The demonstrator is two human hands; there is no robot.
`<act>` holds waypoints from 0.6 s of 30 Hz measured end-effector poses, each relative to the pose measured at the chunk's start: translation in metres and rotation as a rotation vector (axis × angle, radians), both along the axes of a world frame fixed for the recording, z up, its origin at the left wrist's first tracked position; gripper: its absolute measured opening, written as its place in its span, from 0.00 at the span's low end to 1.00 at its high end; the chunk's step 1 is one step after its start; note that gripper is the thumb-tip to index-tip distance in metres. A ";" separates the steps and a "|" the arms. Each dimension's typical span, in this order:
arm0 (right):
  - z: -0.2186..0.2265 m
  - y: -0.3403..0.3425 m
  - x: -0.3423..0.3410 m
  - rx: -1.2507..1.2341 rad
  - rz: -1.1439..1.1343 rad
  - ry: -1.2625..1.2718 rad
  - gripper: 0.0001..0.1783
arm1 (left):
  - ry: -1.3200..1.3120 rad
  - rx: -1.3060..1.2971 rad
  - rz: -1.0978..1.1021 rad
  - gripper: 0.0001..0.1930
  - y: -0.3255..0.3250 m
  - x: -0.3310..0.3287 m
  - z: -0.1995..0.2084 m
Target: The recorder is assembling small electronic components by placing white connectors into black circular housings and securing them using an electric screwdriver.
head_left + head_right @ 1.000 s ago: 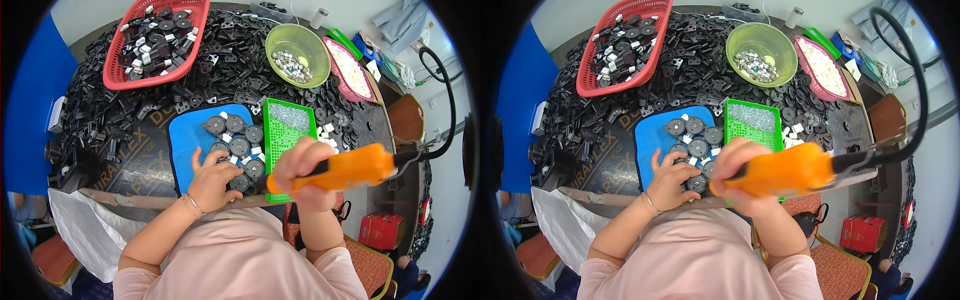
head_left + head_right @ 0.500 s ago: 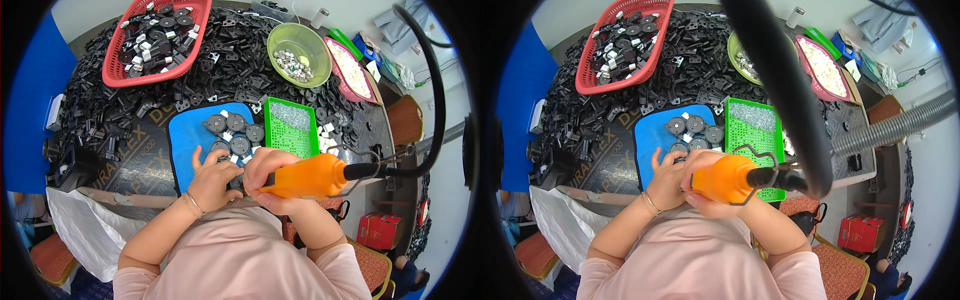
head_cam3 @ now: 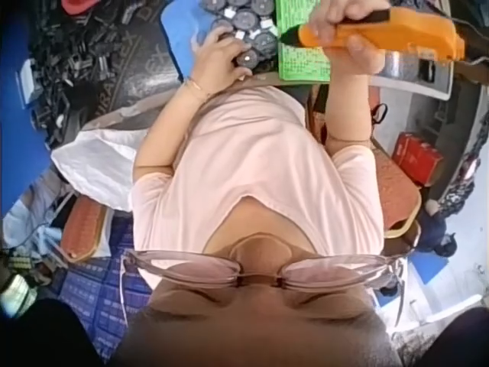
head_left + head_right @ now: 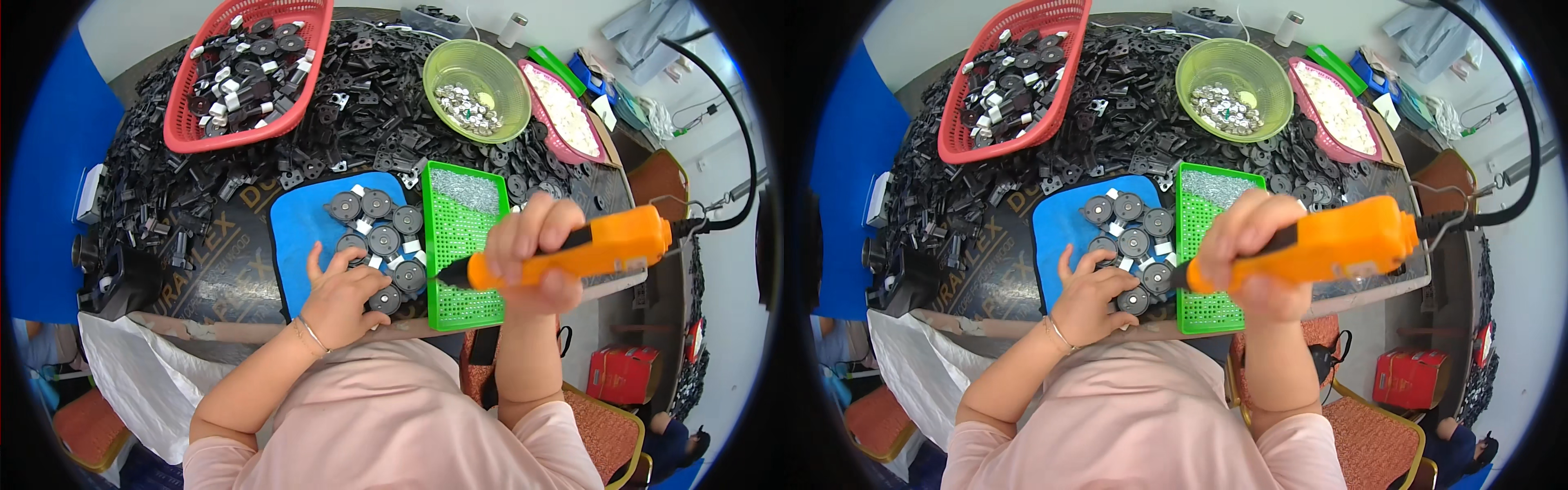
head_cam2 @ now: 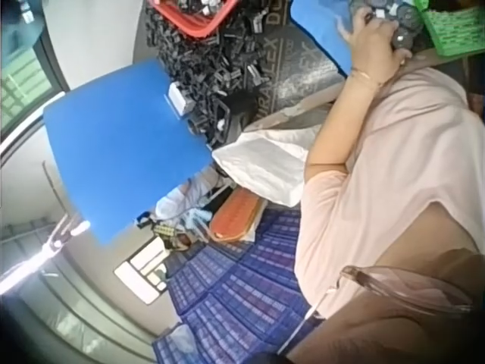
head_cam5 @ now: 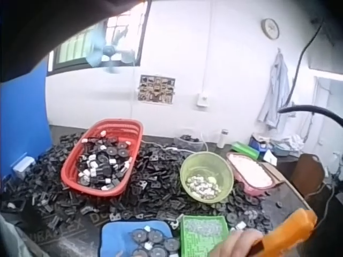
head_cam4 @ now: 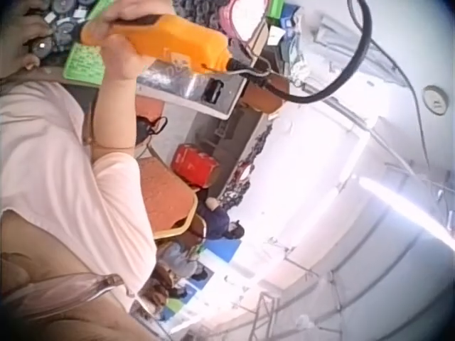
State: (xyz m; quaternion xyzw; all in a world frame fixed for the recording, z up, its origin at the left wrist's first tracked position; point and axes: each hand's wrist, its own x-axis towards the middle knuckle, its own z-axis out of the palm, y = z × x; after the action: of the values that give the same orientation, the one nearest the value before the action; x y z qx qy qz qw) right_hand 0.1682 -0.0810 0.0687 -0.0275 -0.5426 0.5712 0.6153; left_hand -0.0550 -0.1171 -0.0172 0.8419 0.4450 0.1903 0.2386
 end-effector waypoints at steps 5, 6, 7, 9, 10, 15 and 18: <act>-0.020 0.004 0.038 -0.049 -0.424 -0.190 0.15 | 0.032 0.061 -0.002 0.25 0.003 0.008 0.021; -0.025 0.002 0.038 -0.092 -0.431 -0.158 0.15 | 0.025 0.042 0.006 0.24 0.005 0.012 0.024; -0.029 0.002 0.037 -0.135 -0.435 -0.122 0.15 | 0.026 0.041 0.002 0.24 0.007 0.015 0.023; -0.034 0.002 0.036 -0.122 -0.436 -0.114 0.15 | 0.036 0.148 0.079 0.23 0.012 0.024 0.018; -0.035 0.002 0.034 -0.119 -0.425 -0.121 0.15 | 0.039 0.147 0.076 0.23 0.014 0.028 0.017; -0.036 0.001 0.027 -0.102 -0.399 -0.132 0.15 | 0.101 0.171 0.084 0.21 0.016 0.043 0.012; -0.036 0.000 0.024 -0.079 -0.410 -0.149 0.14 | 0.091 0.159 0.073 0.19 0.017 0.047 0.010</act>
State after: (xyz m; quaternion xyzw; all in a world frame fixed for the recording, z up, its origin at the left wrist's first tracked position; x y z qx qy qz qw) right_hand 0.1925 -0.0813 0.0324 -0.2035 -0.5469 0.4514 0.6750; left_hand -0.0083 -0.1000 -0.0074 0.8491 0.4693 0.1954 0.1435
